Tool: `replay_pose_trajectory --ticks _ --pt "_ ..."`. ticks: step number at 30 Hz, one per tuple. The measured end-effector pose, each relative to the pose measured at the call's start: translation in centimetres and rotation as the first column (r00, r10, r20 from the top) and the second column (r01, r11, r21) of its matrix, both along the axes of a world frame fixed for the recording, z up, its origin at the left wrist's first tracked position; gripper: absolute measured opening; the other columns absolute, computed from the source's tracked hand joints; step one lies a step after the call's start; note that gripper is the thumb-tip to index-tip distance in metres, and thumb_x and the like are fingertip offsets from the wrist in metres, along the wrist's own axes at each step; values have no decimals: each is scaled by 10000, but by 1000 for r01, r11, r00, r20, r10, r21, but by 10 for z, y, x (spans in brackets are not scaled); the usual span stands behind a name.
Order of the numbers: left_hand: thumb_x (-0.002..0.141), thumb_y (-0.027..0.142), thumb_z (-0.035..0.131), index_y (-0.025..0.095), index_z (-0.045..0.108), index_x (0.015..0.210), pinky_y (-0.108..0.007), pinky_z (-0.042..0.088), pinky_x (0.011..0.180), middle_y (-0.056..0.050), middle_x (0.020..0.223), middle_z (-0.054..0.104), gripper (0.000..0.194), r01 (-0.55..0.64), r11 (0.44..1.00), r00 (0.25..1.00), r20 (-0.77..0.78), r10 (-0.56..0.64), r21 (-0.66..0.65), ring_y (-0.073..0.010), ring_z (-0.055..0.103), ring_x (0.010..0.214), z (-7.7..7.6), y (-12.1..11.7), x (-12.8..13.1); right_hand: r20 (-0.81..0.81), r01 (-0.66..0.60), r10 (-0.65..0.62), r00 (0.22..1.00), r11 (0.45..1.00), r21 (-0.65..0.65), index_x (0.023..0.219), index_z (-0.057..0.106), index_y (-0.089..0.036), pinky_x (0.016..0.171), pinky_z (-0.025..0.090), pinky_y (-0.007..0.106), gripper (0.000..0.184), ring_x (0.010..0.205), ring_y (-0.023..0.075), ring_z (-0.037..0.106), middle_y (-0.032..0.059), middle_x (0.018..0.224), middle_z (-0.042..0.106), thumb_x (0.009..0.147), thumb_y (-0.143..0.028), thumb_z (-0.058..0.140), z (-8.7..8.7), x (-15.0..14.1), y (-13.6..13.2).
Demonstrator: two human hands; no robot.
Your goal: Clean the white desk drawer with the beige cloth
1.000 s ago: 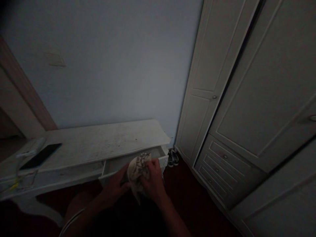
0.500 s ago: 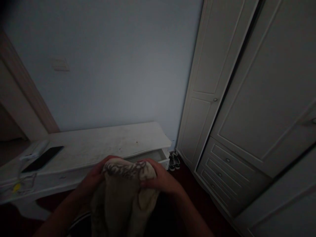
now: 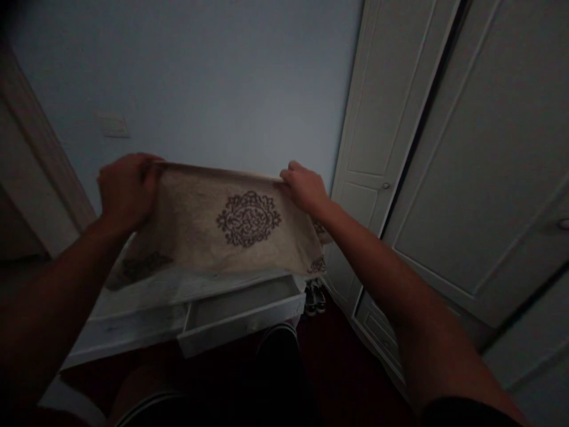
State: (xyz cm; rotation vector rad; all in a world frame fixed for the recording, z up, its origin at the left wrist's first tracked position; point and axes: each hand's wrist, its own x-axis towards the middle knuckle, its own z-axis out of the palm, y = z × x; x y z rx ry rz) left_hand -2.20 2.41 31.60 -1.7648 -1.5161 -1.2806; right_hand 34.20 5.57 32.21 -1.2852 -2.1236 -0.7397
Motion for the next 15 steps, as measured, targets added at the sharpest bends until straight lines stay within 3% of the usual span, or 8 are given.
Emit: replay_pose_trajectory --ticks 2,3,5,7,10,13,15 --pt "1100 405 383 90 666 1284 -458 402 1090 -80 1273 669 461 -18 992 999 -30 22 128 -278 589 1274 17 -4 -1 -74 2 6 997 995 103 1004 717 -110 788 418 321 325 869 194 547 109 1113 586 1026 -364 516 18 8 10" --pt "1102 440 376 111 665 1289 -440 402 1096 -67 1272 661 476 -22 989 998 -55 30 144 -272 578 1287 18 -7 -5 -98 -3 15 995 992 122 1032 724 -107 801 423 327 318 878 195 547 113 1148 576 1022 -348 516 21 14 12" --pt "1091 509 373 143 673 1263 -401 418 1096 -45 1245 661 503 1 997 992 -128 9 74 -249 582 1250 0 -12 -16 -106 -17 25 994 997 81 1066 740 -110 819 430 329 257 879 190 552 113 1183 571 982 -273 560 10 26 16" --pt "1076 510 390 144 686 1189 -356 453 1050 -34 1184 665 484 94 991 970 -214 -112 -91 -220 601 1149 -41 -14 -29 -86 -38 35 996 999 -31 1059 757 -123 828 433 317 213 879 184 560 102 1170 590 911 -168 611 -20 40 17" --pt "1029 341 419 212 706 1158 -308 511 912 -60 1109 683 340 187 915 919 -266 -291 -357 -216 639 1023 -130 -16 -45 -82 -120 107 991 976 -180 1014 776 -130 862 425 305 234 958 191 580 101 1130 629 889 -86 582 -93 57 14" --pt "909 154 464 263 733 1073 -320 524 891 -72 1099 707 334 144 842 921 -242 -307 -520 -238 641 1040 -220 -24 -57 -136 -109 86 987 979 -173 942 781 -147 775 424 294 254 919 185 601 120 1058 663 906 -68 543 -178 70 8" --pt "846 89 476 270 743 1015 -325 529 894 -59 1048 713 364 112 811 936 -213 -281 -574 -234 640 1025 -264 -33 -64 -194 -81 51 980 985 -151 864 768 -178 657 410 291 227 769 170 595 97 930 667 891 -74 568 -231 77 2"
